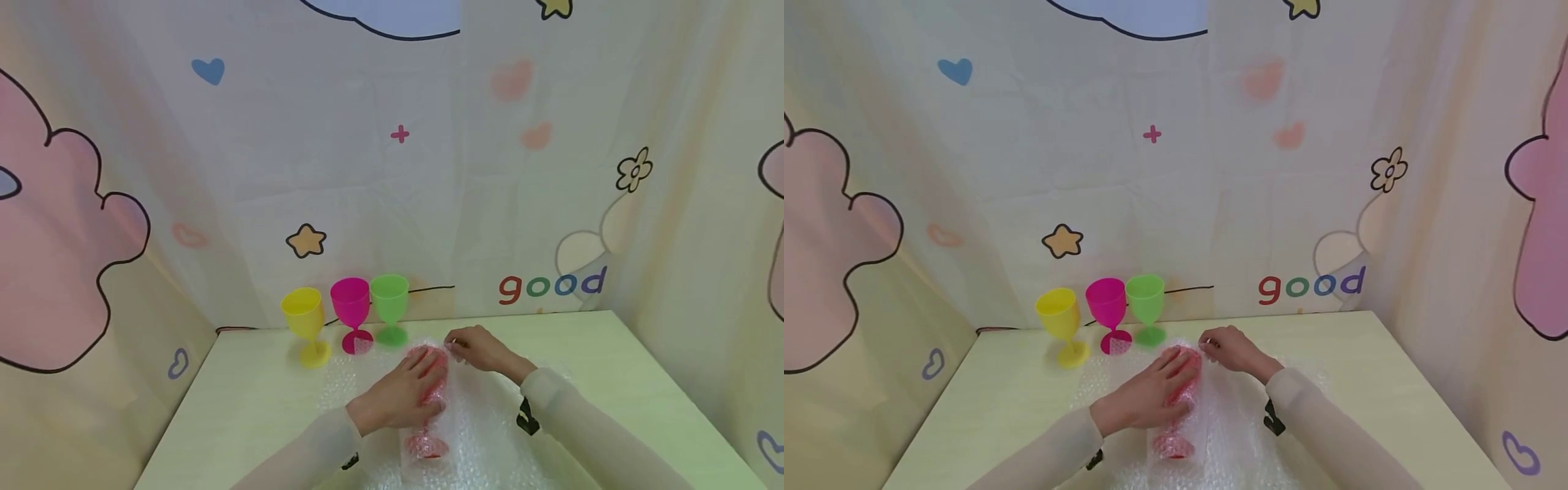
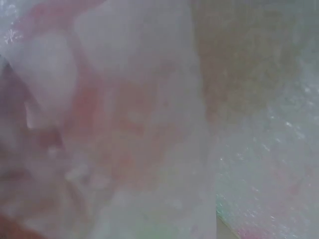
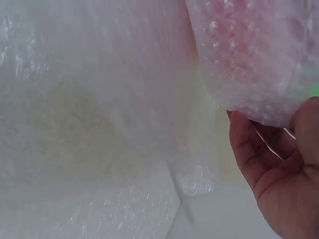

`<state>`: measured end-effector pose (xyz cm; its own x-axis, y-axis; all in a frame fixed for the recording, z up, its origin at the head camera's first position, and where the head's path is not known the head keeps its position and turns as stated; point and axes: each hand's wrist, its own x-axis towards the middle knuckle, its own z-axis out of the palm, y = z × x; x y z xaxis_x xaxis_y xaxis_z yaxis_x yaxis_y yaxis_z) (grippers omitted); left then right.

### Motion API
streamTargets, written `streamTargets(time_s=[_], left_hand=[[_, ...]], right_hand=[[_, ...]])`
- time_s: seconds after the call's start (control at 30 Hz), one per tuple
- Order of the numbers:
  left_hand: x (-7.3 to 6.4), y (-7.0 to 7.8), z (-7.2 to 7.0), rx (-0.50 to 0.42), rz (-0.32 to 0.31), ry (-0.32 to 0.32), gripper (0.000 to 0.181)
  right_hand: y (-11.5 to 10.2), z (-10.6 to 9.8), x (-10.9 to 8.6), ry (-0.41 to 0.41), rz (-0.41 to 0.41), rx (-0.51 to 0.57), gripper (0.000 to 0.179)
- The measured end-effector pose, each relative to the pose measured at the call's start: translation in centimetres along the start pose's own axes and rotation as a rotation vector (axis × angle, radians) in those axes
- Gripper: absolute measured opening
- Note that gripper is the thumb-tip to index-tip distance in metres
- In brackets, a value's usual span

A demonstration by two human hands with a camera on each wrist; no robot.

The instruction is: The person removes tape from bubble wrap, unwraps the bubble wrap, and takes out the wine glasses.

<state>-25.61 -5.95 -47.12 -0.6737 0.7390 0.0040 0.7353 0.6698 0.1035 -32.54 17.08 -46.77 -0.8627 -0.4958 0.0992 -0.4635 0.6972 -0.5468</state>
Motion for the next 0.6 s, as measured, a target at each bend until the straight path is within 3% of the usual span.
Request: streamTargets(time_s=[0.23, 0.47, 0.6], left_hand=[[-0.3, 0.8, 0.3, -0.003, -0.043, -0.007, 0.071], [-0.1, 1.4, 0.2, 0.129, -0.023, 0.087, 0.062], [-0.2, 1.4, 0.3, 0.126, 0.015, 0.037, 0.061]], right_hand=[[-0.1, -0.2, -0.1, -0.058, -0.009, 0.019, 0.016], [0.0, 0.1, 0.1, -0.041, -0.058, -0.049, 0.018], [-0.1, 0.3, 0.1, -0.025, -0.080, -0.087, 0.018]])
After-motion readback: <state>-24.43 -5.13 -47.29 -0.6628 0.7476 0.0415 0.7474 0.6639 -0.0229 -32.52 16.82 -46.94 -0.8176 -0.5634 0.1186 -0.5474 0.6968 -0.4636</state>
